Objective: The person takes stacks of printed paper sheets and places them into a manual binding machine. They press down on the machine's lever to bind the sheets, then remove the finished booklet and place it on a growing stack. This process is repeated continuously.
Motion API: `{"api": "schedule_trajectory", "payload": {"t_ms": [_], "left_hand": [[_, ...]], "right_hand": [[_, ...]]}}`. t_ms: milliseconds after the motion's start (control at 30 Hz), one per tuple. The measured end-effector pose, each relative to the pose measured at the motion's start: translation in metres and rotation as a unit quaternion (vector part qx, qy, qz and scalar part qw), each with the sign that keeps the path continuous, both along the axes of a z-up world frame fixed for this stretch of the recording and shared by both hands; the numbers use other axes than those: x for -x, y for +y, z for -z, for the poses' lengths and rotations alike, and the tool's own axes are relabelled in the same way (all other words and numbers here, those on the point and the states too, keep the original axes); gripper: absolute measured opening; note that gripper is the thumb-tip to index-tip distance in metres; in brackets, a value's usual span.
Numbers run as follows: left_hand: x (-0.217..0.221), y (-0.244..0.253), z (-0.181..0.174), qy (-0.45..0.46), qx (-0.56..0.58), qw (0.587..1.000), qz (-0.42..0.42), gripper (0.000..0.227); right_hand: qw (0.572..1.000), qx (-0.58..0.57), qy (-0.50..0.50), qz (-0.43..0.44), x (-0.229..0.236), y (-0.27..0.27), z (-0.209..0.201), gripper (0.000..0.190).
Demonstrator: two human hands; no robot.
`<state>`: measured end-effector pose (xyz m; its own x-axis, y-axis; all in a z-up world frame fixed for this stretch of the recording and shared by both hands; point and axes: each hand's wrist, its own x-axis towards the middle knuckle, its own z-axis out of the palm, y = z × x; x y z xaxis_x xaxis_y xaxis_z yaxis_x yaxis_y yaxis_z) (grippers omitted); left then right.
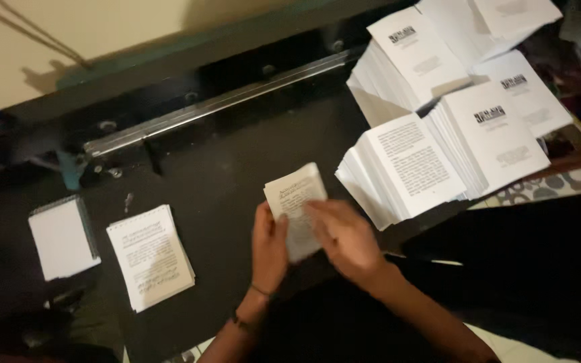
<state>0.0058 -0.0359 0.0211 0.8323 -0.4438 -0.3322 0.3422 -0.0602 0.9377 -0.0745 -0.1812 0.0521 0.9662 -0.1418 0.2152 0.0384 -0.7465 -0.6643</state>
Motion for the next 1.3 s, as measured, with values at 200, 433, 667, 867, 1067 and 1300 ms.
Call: {"api": "schedule_trajectory", "payload": {"t_ms": [200,433,667,867,1067,1300], "left_hand": [[-0.021,-0.005,0.01,-0.082,0.075,0.994,0.011,0.026],[-0.026,0.004,0.008,-0.206,0.185,0.959,0.059,0.024],[-0.025,-0.011,-0.011,-0.255,0.19,0.944,0.09,0.013],[-0.029,-0.003,-0.013,-0.251,0.186,0.945,0.101,0.016],[-0.015,-0.021,-0.017,-0.254,0.17,0.945,0.117,0.017],[-0.013,-0.026,0.011,-0.236,0.169,0.95,0.112,0.018]], "right_hand": [[0.962,-0.224,-0.047,0.15,-0.007,-0.038,0.026,0.091],[0.906,-0.399,-0.122,0.068,-0.006,-0.031,0.058,0.039],[0.879,-0.435,-0.183,0.059,-0.012,-0.003,0.04,0.029],[0.912,-0.378,-0.142,0.071,0.0,-0.02,0.058,0.027],[0.895,-0.381,-0.183,0.139,-0.01,-0.007,0.056,0.027],[0.899,-0.385,-0.158,0.136,-0.007,-0.012,0.082,0.027]]}}
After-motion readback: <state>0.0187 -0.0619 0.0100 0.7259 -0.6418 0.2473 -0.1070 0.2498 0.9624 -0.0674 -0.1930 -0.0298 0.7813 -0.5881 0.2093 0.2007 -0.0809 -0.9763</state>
